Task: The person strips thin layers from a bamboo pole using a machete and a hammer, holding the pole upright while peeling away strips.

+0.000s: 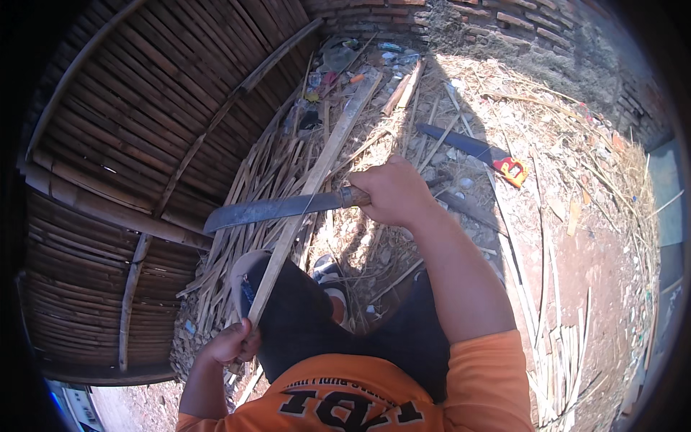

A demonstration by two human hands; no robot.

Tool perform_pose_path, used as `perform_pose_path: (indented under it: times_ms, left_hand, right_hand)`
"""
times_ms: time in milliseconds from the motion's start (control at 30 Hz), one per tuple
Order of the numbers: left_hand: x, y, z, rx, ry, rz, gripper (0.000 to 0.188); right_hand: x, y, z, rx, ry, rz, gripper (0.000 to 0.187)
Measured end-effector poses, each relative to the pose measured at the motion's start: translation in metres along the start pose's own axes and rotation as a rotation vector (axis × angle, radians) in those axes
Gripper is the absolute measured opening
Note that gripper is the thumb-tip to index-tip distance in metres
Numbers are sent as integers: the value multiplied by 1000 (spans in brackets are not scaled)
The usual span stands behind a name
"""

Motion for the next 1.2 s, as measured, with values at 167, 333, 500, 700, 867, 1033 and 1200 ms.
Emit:
perform_pose_path:
  times_ms: [167, 333, 500, 700, 867, 1033, 1200]
  left_hand:
    - [-17, 7, -13, 12, -49, -36, 69]
    - [-17, 7, -11, 14, -11, -60, 69]
    - [-16, 19, -14, 5, -34, -53, 68]
    - [-21, 23, -25, 78, -91, -36, 70]
    - [-7, 9, -32, 382, -237, 120, 60]
    - [19, 24, -36, 762, -583, 258, 56]
    - [51, 21, -21, 917, -817, 325, 55]
  right_hand:
    - [58, 11, -37, 216, -75, 393, 14]
    - [20, 2, -15, 66, 43, 74, 21]
    - [50, 6, -22, 66, -59, 310, 29]
    - [84, 19, -36, 166, -113, 512, 30]
    - [9, 1, 3, -80, 57, 37, 25]
    - [4, 5, -22, 14, 11, 93, 20]
    - [-5, 8, -10, 10, 18, 46, 24]
Point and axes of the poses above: each hand's wrist, its own y-axis away from the middle knuckle, its own z-axis out of the palm, x = y × z, the point moved 6 cm from there along -y, towards the middle knuckle, and after that the axes turned 9 degrees about -y, right-handed, at the moved point
